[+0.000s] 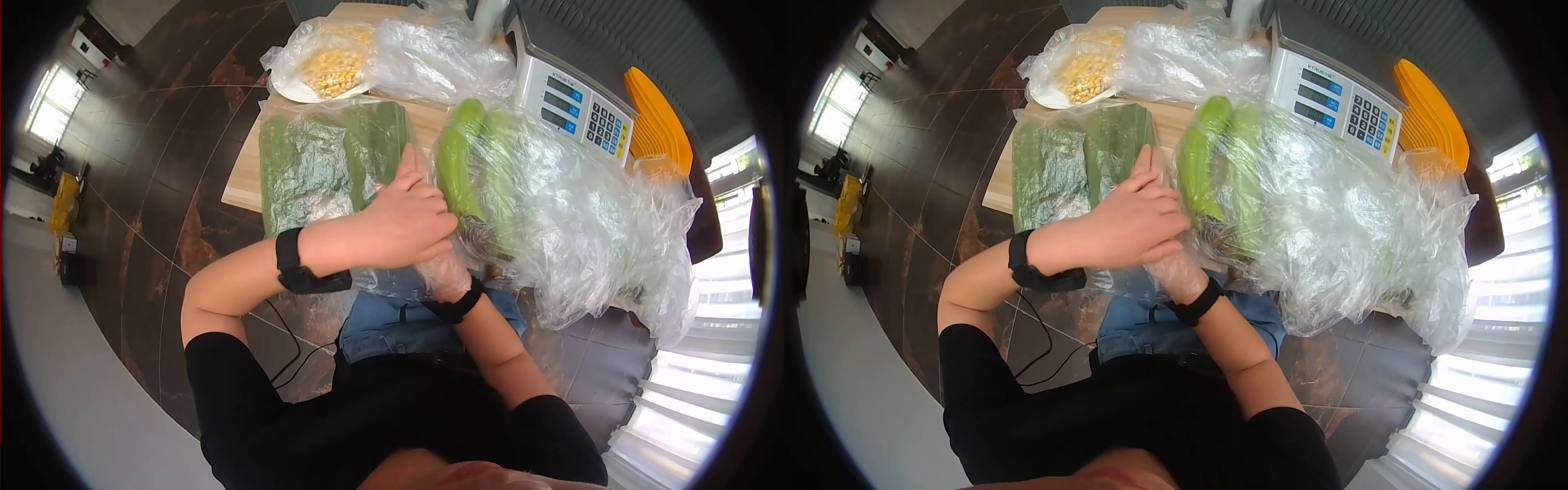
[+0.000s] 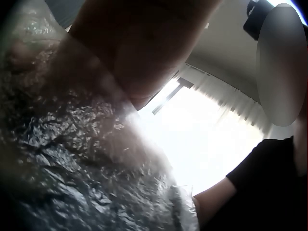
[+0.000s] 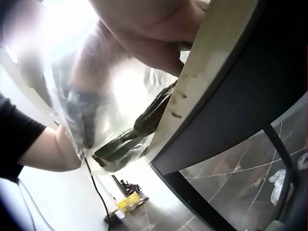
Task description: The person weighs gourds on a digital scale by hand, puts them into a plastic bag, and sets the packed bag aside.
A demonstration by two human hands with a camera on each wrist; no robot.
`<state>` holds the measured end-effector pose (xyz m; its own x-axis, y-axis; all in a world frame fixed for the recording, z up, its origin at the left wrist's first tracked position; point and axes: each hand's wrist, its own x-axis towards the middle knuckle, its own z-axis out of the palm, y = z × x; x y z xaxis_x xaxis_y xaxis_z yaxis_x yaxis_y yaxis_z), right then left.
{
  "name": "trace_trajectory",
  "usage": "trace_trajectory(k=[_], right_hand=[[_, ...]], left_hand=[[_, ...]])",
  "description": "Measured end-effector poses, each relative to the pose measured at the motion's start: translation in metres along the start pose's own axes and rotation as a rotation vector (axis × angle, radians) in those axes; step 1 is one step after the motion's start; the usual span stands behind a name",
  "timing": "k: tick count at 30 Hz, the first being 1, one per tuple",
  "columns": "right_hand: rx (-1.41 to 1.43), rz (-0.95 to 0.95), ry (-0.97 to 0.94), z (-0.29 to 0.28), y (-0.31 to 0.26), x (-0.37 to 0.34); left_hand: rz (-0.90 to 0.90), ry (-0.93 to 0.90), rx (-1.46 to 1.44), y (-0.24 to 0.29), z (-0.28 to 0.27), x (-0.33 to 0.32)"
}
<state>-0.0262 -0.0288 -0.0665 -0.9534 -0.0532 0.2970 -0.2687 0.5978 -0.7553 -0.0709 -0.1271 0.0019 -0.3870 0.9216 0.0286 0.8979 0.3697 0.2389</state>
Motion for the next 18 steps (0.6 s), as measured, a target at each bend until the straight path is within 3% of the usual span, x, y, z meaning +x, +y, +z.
trace_trajectory(k=[5, 8, 10, 12, 13, 18], right_hand=[[-0.029, -0.058, 0.096, 0.017, -0.002, 0.013], [-0.037, -0.075, 0.124, 0.021, -0.004, 0.005], [-0.264, -0.325, -0.068, 0.010, -0.003, -0.024], [-0.158, -0.288, -0.136, -0.011, -0.010, -0.020], [-0.252, -0.286, -0.160, -0.015, -0.008, -0.012], [-0.399, -0.317, -0.143, -0.016, -0.006, -0.005]], left_hand=[[0.058, 0.149, 0.029, 0.025, 0.001, -0.034], [0.071, 0.048, -0.151, 0.031, -0.022, -0.061], [0.057, -0.009, -0.237, 0.027, -0.038, -0.079], [-0.013, -0.115, -0.623, 0.017, -0.045, -0.095], [-0.009, -0.113, -0.626, 0.015, -0.047, -0.103], [-0.647, 0.614, -0.154, -0.014, -0.035, -0.131]])
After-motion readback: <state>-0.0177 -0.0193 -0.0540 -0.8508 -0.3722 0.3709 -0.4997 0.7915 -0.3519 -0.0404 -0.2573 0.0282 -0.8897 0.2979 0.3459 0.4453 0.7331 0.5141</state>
